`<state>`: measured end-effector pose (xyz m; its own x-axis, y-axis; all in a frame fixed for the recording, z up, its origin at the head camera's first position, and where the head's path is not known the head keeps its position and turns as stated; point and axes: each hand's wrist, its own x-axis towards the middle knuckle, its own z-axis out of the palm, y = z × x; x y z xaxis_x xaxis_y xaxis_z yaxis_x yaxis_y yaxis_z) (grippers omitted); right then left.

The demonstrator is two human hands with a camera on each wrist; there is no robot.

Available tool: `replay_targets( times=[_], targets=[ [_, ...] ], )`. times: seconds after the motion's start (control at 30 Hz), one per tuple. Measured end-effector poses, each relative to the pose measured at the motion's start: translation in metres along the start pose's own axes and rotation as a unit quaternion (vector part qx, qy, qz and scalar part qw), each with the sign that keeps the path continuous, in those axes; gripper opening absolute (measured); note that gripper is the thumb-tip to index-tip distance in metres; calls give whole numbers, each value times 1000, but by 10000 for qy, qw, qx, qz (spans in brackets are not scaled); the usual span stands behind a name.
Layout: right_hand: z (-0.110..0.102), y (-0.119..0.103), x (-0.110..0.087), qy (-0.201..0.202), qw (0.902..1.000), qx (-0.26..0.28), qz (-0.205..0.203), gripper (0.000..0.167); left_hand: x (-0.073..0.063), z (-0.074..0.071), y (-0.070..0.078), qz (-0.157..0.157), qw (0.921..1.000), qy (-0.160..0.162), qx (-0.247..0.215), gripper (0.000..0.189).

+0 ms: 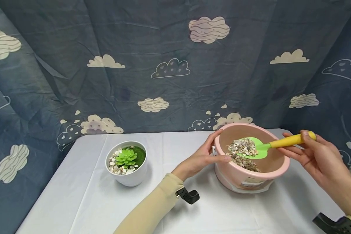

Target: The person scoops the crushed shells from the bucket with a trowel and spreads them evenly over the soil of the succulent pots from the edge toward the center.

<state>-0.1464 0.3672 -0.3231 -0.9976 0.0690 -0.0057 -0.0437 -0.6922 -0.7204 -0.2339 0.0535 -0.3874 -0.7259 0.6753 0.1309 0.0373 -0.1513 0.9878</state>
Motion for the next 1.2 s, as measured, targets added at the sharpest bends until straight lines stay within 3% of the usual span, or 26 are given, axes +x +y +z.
replay_targets(
  times=[0.33,0.63,0.97,1.2],
  targets=[
    [3,3,-3,54,9994,39,-326,18,0,0,1,22,9999,84,96,90],
    [1,8,-5,117,9990,47,-419,30,-1,2,1,64,9993,144,348,90],
    [8,10,-5,126,9992,165,-340,24,-2,0,6,198,9970,259,709,88],
    [12,11,-6,110,9990,255,-342,23,-7,-2,7,103,9984,414,360,83]
  ],
)
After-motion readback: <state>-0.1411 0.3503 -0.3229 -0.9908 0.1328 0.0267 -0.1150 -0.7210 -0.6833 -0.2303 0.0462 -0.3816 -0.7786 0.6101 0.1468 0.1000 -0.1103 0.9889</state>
